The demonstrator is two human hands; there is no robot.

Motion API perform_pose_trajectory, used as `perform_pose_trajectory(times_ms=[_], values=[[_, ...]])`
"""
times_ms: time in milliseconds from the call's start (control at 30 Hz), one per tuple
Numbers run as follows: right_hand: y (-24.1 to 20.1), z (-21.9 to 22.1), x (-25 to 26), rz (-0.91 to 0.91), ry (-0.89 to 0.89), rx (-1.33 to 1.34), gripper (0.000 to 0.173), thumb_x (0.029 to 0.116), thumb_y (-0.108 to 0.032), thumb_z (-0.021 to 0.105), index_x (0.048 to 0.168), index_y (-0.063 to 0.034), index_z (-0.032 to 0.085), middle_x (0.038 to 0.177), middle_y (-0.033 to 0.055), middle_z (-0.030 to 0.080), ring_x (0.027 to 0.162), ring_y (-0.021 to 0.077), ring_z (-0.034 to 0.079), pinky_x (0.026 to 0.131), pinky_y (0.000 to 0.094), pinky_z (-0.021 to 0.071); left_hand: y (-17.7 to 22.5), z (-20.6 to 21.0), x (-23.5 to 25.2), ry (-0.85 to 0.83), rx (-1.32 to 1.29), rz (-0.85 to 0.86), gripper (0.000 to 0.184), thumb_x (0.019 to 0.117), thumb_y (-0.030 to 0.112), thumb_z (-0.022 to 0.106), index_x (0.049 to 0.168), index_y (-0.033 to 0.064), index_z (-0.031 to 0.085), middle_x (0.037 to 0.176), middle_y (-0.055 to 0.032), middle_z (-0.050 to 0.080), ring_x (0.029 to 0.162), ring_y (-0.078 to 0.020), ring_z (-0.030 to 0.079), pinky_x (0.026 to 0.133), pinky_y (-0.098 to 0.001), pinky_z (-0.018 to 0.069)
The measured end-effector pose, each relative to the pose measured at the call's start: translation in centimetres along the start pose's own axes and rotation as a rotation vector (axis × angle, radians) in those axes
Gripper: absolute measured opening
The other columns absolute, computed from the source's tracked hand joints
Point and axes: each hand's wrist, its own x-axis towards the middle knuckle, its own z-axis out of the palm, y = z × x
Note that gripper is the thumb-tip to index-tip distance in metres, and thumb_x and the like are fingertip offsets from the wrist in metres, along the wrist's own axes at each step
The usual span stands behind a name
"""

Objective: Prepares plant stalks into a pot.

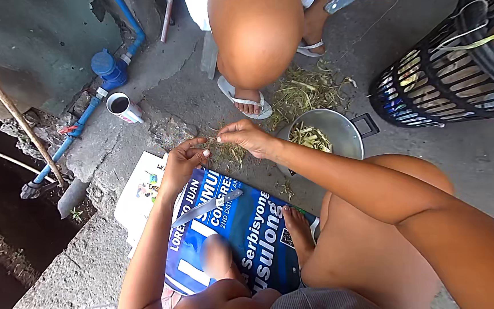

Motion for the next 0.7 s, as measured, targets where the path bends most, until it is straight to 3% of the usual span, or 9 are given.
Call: perform_pose_trajectory(times_ms=[67, 167, 233, 300, 400, 500, 533, 600, 700], values=[[0.8, -0.9, 1.0, -0.015, 0.063, -0.107, 0.007, 0.0936, -0.007, 0.071, 0.093, -0.0013, 0.075, 0.089, 0.0059, 0.068, 0.081, 0.0108, 0.060, 0.076, 0.0325, 0.0492, -0.1, -1.2, 0.0, 0.002, 0.385, -0.003, 0.034, 0.0968, 0.009, 0.070, 0.130, 0.0042, 0.064, 0.086, -0.0024, 0.074, 0.069, -0.0071, 0.067, 0.067, -0.0266, 0.0566], [2.6, -3.2, 3.0, -0.049, 0.110, -0.480, 0.015, 0.0902, -0.014, 0.076, 0.092, 0.0010, 0.076, 0.107, 0.0181, 0.067, 0.104, 0.0285, 0.062, 0.090, 0.0496, 0.0494, 0.0, -2.7, -0.2, 0.091, 0.943, -0.165, 0.029, 0.1006, 0.015, 0.066, 0.128, 0.0066, 0.069, 0.096, -0.0185, 0.075, 0.087, -0.0388, 0.072, 0.082, -0.0624, 0.0535], [3.5, -4.6, 3.9, -0.016, 0.106, -0.762, 0.023, 0.0921, -0.024, 0.075, 0.092, -0.0008, 0.077, 0.112, 0.0219, 0.066, 0.110, 0.0369, 0.061, 0.093, 0.0581, 0.0474, 0.2, -3.2, -0.3, 0.147, 1.117, -0.317, 0.027, 0.1023, 0.018, 0.063, 0.127, 0.0086, 0.070, 0.104, -0.0226, 0.074, 0.100, -0.0481, 0.069, 0.087, -0.0707, 0.0481], [3.7, -5.1, 4.3, 0.038, 0.059, -0.911, 0.019, 0.0935, -0.019, 0.070, 0.099, -0.0030, 0.078, 0.118, 0.0239, 0.064, 0.116, 0.0405, 0.059, 0.096, 0.0610, 0.0453, 0.3, -3.7, -0.5, 0.119, 1.114, -0.357, 0.027, 0.1016, 0.021, 0.065, 0.126, 0.0090, 0.071, 0.104, -0.0188, 0.075, 0.101, -0.0449, 0.069, 0.089, -0.0689, 0.0479], [3.1, -5.6, 4.3, 0.118, -0.017, -0.962, 0.031, 0.0940, -0.015, 0.069, 0.123, -0.0058, 0.074, 0.136, 0.0236, 0.059, 0.130, 0.0412, 0.052, 0.105, 0.0617, 0.0420, 0.1, -3.2, -0.6, 0.026, 1.010, -0.309, 0.028, 0.0996, 0.022, 0.069, 0.125, 0.0097, 0.071, 0.102, -0.0133, 0.076, 0.096, -0.0366, 0.072, 0.089, -0.0638, 0.0502], [2.9, -5.8, 4.1, 0.064, 0.043, -1.044, 0.021, 0.0932, -0.022, 0.070, 0.101, -0.0036, 0.077, 0.124, 0.0234, 0.063, 0.125, 0.0406, 0.054, 0.103, 0.0608, 0.0408, -0.1, -1.8, -0.3, -0.046, 0.957, -0.264, 0.028, 0.0995, 0.021, 0.069, 0.125, 0.0096, 0.071, 0.103, -0.0127, 0.076, 0.094, -0.0336, 0.072, 0.088, -0.0605, 0.0521], [2.7, -6.1, 3.9, 0.038, 0.034, -1.059, 0.017, 0.0925, -0.016, 0.069, 0.103, -0.0055, 0.077, 0.130, 0.0239, 0.061, 0.129, 0.0417, 0.050, 0.107, 0.0615, 0.0363, -0.1, -1.4, -0.2, -0.065, 0.939, -0.244, 0.028, 0.0996, 0.020, 0.069, 0.125, 0.0094, 0.071, 0.102, -0.0123, 0.076, 0.092, -0.0323, 0.073, 0.087, -0.0590, 0.0531], [1.9, -7.3, 3.4, -0.009, -0.027, -1.062, 0.039, 0.0890, -0.004, 0.067, 0.126, -0.0127, 0.074, 0.140, 0.0250, 0.056, 0.134, 0.0442, 0.047, 0.109, 0.0629, 0.0367, -0.1, -0.4, -0.1, -0.108, 0.890, -0.191, 0.027, 0.1001, 0.019, 0.068, 0.125, 0.0086, 0.070, 0.099, -0.0105, 0.076, 0.085, -0.0274, 0.072, 0.083, -0.0534, 0.0554], [-1.2, -10.9, 1.4, 0.031, -0.189, -1.017, 0.052, 0.0958, -0.013, 0.071, 0.145, -0.0033, 0.057, 0.140, 0.0298, 0.054, 0.131, 0.0445, 0.051, 0.109, 0.0605, 0.0393, -0.1, 1.6, 0.3, -0.174, 0.800, -0.113, 0.027, 0.0991, 0.020, 0.069, 0.123, 0.0079, 0.071, 0.097, -0.0078, 0.076, 0.083, -0.0212, 0.071, 0.082, -0.0473, 0.0564]])
